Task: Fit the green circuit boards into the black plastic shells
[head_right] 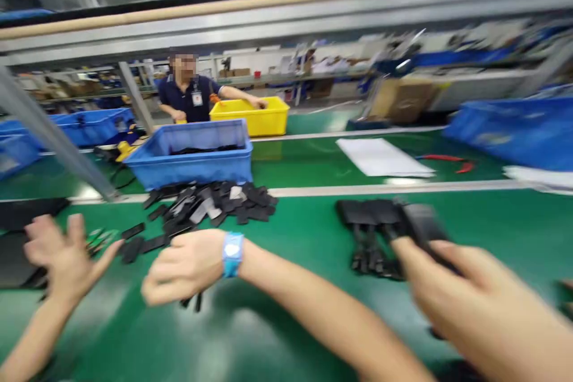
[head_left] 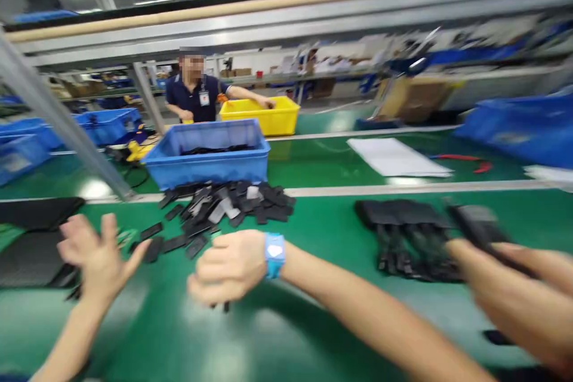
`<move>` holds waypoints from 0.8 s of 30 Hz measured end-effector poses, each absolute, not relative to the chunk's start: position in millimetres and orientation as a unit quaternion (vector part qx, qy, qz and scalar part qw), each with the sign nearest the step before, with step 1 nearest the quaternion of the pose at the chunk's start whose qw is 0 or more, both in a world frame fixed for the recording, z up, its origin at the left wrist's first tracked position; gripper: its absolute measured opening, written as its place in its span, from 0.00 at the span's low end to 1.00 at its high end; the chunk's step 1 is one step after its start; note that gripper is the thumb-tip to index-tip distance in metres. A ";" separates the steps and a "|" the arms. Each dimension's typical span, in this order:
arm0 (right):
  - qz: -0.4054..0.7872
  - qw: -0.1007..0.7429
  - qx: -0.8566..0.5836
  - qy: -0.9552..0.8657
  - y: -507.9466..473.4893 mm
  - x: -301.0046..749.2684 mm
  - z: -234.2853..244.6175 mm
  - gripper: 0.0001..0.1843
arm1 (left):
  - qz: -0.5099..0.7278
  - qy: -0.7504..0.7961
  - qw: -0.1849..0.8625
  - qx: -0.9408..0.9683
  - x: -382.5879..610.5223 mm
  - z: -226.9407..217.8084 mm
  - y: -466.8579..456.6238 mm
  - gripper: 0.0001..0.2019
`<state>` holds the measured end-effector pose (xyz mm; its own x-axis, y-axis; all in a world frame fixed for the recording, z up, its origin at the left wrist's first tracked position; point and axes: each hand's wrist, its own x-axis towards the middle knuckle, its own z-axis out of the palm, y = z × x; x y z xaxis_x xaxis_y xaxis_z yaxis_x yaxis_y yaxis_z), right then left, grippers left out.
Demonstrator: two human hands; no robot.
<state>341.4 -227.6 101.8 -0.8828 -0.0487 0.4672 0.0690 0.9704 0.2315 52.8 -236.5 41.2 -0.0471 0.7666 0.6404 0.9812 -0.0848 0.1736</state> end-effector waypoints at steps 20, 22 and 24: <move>0.165 0.279 -0.584 -0.744 -231.9 291.9 -15.8 0.18 | -0.424 -0.387 -0.593 -0.565 139.0 -43.5 -195.7 0.28; 0.217 0.345 -0.536 -0.739 -231.1 286.2 -23.3 0.25 | -0.443 -0.368 -0.676 -0.460 141.6 -48.1 -197.4 0.26; 0.266 0.386 -0.519 -0.714 -230.4 281.0 -33.8 0.29 | -0.480 -0.367 -0.694 -0.392 140.2 -48.1 -200.3 0.24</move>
<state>281.0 -230.4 -33.8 -0.1618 0.9475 0.2759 0.5364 0.3191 -0.7813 140.2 -200.3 -48.1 0.2702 0.9536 -0.1327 -0.3787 0.2320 0.8960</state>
